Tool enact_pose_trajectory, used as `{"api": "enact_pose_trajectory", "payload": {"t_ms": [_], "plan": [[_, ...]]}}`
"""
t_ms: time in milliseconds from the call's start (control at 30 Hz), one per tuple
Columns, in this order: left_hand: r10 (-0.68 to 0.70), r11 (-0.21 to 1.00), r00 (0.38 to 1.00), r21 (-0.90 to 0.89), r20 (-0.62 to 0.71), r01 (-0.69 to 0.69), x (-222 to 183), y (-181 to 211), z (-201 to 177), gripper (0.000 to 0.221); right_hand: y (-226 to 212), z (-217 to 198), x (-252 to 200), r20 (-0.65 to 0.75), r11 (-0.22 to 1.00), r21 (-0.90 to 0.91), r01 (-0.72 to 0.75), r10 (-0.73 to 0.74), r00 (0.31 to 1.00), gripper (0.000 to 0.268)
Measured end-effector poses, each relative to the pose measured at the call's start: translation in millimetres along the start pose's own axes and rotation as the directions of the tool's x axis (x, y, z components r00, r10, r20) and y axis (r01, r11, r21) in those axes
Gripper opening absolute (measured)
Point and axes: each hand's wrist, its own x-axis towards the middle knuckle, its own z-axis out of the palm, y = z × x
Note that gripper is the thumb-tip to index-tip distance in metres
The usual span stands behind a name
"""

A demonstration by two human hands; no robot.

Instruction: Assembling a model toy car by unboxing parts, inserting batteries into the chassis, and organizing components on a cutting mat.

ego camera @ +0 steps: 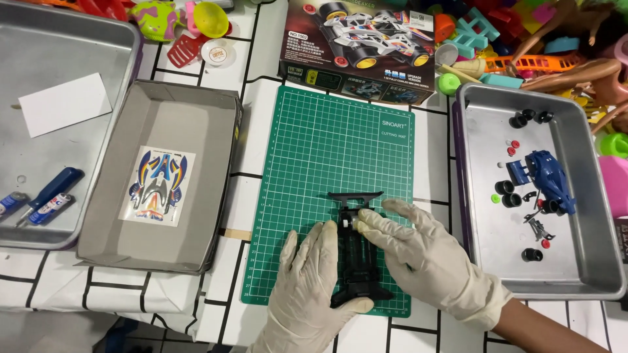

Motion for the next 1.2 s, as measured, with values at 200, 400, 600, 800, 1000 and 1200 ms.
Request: {"api": "enact_pose_trajectory", "payload": {"t_ms": [200,400,600,800,1000,1200], "plan": [[0.008,1.0,1.0,0.019,0.017,-0.008,0.5,-1.1,4.1,0.145,8.7,16.9,-14.8,0.101,0.967,-0.245,0.07,-0.047,0.994,0.069],[-0.006,1.0,0.999,-0.025,0.053,0.007,-1.9,-3.1,3.9,0.141,9.9,0.0,-2.1,0.121,0.991,-0.12,0.06,-0.045,0.992,0.062],[-0.023,0.999,0.999,0.049,0.032,0.022,-2.3,-5.9,10.4,0.141,17.4,-25.4,-7.2,0.028,0.985,0.172,0.011,-0.016,0.999,0.064],[-0.091,0.995,0.973,-0.024,0.211,0.098,7.4,-1.6,-7.1,0.153,47.9,-72.2,-39.8,-0.11,0.99,0.127,-0.065,0.079,0.991,0.073],[-0.027,0.981,0.998,0.189,-0.048,0.036,-2.6,-8.7,14.1,0.118,92.2,-107.1,-85.8,-0.197,0.924,0.012,-0.381,0.376,0.906,0.045],[0.062,0.968,0.981,0.251,-0.186,-0.014,5.7,-2.5,18.1,0.105,151.8,-113.9,-112.5,-0.132,0.718,-0.084,-0.691,0.679,0.722,0.032]]}}
